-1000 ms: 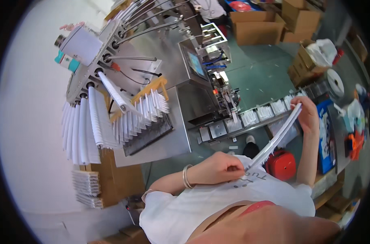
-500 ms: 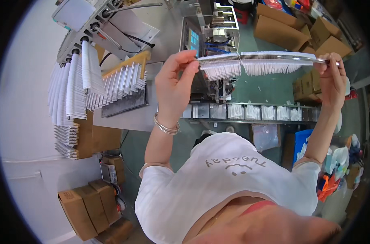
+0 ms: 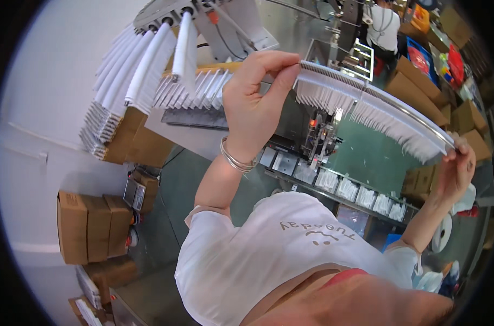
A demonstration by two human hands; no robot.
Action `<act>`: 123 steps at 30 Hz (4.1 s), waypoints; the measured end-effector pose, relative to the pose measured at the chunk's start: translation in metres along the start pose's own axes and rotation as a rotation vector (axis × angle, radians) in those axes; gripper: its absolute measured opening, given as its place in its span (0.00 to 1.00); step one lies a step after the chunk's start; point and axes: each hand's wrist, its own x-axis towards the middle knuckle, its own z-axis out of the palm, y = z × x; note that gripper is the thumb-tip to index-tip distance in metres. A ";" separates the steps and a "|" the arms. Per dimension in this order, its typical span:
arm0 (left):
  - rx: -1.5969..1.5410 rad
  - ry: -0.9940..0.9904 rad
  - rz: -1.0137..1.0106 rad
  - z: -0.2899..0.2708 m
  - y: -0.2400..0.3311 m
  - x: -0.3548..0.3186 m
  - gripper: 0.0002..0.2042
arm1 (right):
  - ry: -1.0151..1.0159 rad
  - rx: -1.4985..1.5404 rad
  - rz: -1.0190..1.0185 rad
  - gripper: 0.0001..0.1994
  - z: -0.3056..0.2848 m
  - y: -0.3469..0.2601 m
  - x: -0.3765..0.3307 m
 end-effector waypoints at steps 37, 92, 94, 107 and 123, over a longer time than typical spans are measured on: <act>0.173 -0.108 1.289 -0.027 -0.055 0.085 0.07 | -0.412 -1.191 -0.646 0.13 0.201 -0.039 -0.017; 0.315 0.219 0.379 -0.027 -0.062 0.007 0.12 | -0.013 -0.344 -0.227 0.32 0.183 0.014 -0.072; 0.340 0.248 0.403 -0.025 -0.066 0.010 0.11 | 0.013 -0.374 -0.235 0.31 0.190 0.011 -0.078; 0.322 0.276 0.476 -0.029 -0.059 0.005 0.10 | 0.136 -0.529 -0.273 0.29 0.216 0.009 -0.090; -0.586 -0.799 -0.035 -0.039 0.016 -0.127 0.40 | 0.308 -0.065 0.177 0.16 0.219 0.064 -0.125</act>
